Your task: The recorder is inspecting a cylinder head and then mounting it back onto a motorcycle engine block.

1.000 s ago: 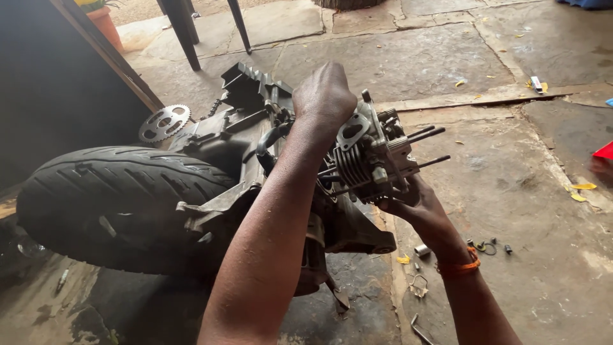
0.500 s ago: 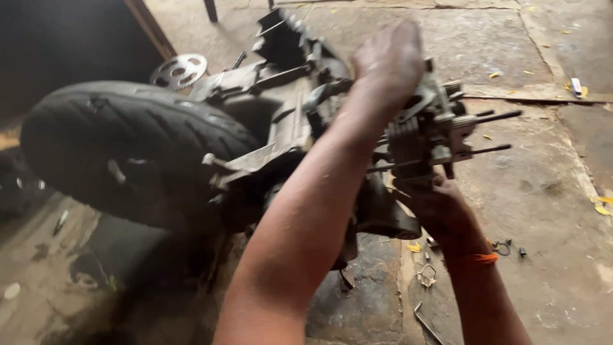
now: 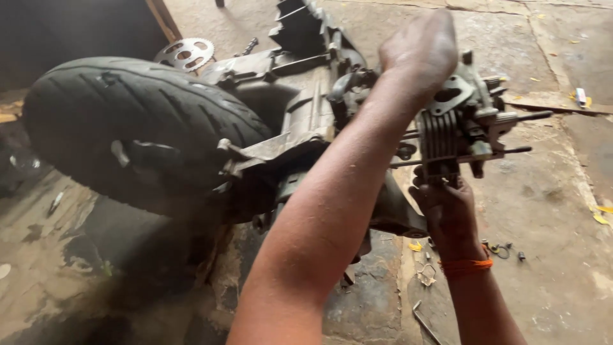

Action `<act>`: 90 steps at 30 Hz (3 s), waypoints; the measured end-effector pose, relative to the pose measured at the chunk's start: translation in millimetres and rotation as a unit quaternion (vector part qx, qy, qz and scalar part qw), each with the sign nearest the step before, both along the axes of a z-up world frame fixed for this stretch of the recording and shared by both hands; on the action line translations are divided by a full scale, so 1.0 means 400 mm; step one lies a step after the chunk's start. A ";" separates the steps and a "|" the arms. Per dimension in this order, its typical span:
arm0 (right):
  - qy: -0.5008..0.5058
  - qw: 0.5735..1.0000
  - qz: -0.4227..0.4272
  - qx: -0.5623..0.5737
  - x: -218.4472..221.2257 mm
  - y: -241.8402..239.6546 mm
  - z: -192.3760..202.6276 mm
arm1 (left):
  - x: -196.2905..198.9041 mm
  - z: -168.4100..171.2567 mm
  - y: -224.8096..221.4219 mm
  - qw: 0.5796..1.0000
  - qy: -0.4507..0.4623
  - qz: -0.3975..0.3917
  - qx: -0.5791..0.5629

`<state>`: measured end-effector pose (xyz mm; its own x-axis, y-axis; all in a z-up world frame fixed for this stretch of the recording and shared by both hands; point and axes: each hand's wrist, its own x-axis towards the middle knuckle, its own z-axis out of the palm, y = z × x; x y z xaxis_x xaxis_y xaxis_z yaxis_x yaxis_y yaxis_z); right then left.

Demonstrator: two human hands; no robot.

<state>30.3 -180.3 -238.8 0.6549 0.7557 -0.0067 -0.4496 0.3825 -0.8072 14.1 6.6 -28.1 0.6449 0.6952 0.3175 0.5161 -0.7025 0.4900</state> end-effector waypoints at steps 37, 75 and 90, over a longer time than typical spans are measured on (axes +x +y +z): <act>-0.128 0.989 -0.062 -0.035 0.169 -0.181 0.180 | -0.030 0.042 -0.007 0.927 0.211 0.180 0.253; -0.465 0.869 -0.031 -0.165 0.134 -0.150 0.153 | 0.011 0.083 -0.143 0.970 0.067 -0.226 -0.062; -0.639 0.711 0.086 -0.283 0.071 -0.149 0.123 | 0.008 0.068 -0.145 0.978 0.069 -0.190 -0.049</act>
<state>58.6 -239.8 -189.8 0.2986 0.9380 0.1761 0.7868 -0.1376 -0.6016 17.2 -51.5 -0.8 0.8949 0.4191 0.1534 0.2920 -0.8098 0.5089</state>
